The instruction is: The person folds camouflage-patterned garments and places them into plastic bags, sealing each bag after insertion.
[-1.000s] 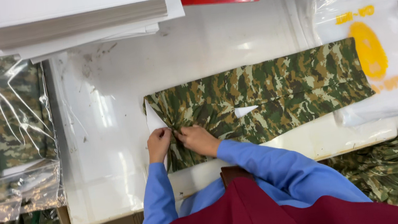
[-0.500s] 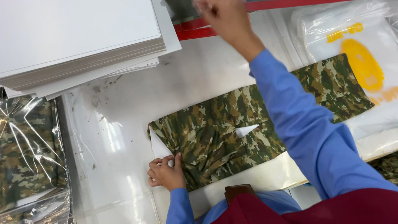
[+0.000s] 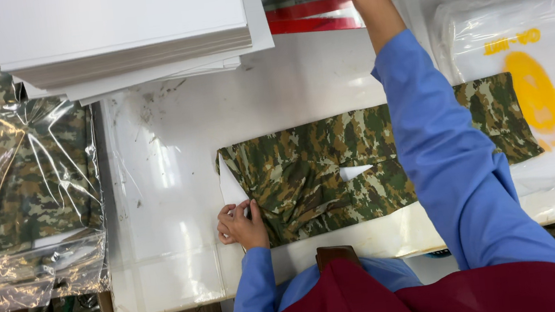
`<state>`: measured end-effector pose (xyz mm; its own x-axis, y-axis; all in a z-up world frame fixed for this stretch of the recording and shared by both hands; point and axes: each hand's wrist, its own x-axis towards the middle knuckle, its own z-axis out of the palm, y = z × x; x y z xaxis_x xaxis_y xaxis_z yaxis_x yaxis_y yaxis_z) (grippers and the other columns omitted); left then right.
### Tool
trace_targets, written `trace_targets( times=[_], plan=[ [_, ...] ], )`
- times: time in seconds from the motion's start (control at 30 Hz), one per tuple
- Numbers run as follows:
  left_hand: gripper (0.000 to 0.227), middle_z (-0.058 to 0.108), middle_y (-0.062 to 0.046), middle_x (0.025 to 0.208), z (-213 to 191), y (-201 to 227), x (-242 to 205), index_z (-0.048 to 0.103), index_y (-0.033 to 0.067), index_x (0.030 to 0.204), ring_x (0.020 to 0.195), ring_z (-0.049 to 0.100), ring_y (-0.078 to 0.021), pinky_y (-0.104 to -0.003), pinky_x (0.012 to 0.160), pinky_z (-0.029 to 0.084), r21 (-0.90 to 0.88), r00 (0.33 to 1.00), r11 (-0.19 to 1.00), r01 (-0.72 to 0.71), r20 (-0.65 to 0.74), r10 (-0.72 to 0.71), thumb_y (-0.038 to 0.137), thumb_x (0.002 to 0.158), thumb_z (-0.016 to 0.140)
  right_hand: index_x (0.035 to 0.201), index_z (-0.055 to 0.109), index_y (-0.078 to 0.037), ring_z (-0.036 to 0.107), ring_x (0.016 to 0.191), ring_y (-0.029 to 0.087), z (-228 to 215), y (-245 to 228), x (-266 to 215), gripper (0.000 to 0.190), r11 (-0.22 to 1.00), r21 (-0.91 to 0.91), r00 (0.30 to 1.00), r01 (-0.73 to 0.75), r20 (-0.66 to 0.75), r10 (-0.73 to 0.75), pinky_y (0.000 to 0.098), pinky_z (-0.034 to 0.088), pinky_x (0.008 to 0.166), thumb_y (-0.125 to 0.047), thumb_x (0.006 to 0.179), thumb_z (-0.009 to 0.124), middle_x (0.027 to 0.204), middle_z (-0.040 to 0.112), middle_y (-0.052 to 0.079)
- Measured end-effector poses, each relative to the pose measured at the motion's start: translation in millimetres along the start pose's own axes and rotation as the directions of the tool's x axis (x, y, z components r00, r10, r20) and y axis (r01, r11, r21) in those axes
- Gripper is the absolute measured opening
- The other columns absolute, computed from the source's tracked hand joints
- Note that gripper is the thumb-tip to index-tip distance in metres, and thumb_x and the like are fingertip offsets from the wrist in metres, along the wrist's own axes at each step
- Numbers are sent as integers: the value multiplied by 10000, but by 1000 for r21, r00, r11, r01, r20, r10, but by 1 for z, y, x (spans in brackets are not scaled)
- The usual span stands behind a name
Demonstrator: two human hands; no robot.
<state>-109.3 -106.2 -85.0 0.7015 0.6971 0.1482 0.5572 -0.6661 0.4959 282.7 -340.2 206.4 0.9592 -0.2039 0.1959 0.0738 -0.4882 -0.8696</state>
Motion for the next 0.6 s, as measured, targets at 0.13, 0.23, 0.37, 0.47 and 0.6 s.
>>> trace_targets(
  times=[0.13,0.23,0.37,0.47,0.6],
  plan=[
    [155,514,-11,1155,3,-7,-1,760,239,826,1128,490,-279,-536,1011,226,-98,999,995,-20,-43,15,373,865,828,1063,709,-117,685,937,166,29,-3,-127,82,851,462,729,249,489,-479,326,554,899,-77,1005,752,994,726,16],
    [185,505,-17,1131,-3,-5,-2,735,199,866,1085,499,-271,-516,1001,221,-136,999,991,-20,-39,15,349,865,844,941,749,-171,717,886,212,77,32,-216,33,876,333,395,348,795,-459,385,548,862,-177,930,780,909,754,10],
    [129,480,-6,1137,-9,0,2,727,209,908,1103,477,-260,-489,1026,212,-187,1000,982,-12,-2,12,310,893,806,879,680,-211,721,898,241,134,75,-277,99,786,272,54,555,931,-361,414,563,818,-178,972,693,873,723,-39],
    [103,475,-10,1135,-8,-1,2,724,204,921,1104,475,-271,-483,1026,235,-208,1000,978,-27,-2,27,249,867,800,901,644,-172,708,928,347,156,83,-294,92,747,277,55,605,921,-386,501,571,804,-134,985,643,954,697,22],
    [142,481,3,1122,-3,-3,7,711,227,899,1103,466,-256,-480,1026,212,-145,999,989,-25,-24,21,297,833,814,874,616,-183,709,885,322,169,85,-302,148,729,275,75,626,910,-408,489,571,769,-119,1007,621,920,642,-37]
  ],
)
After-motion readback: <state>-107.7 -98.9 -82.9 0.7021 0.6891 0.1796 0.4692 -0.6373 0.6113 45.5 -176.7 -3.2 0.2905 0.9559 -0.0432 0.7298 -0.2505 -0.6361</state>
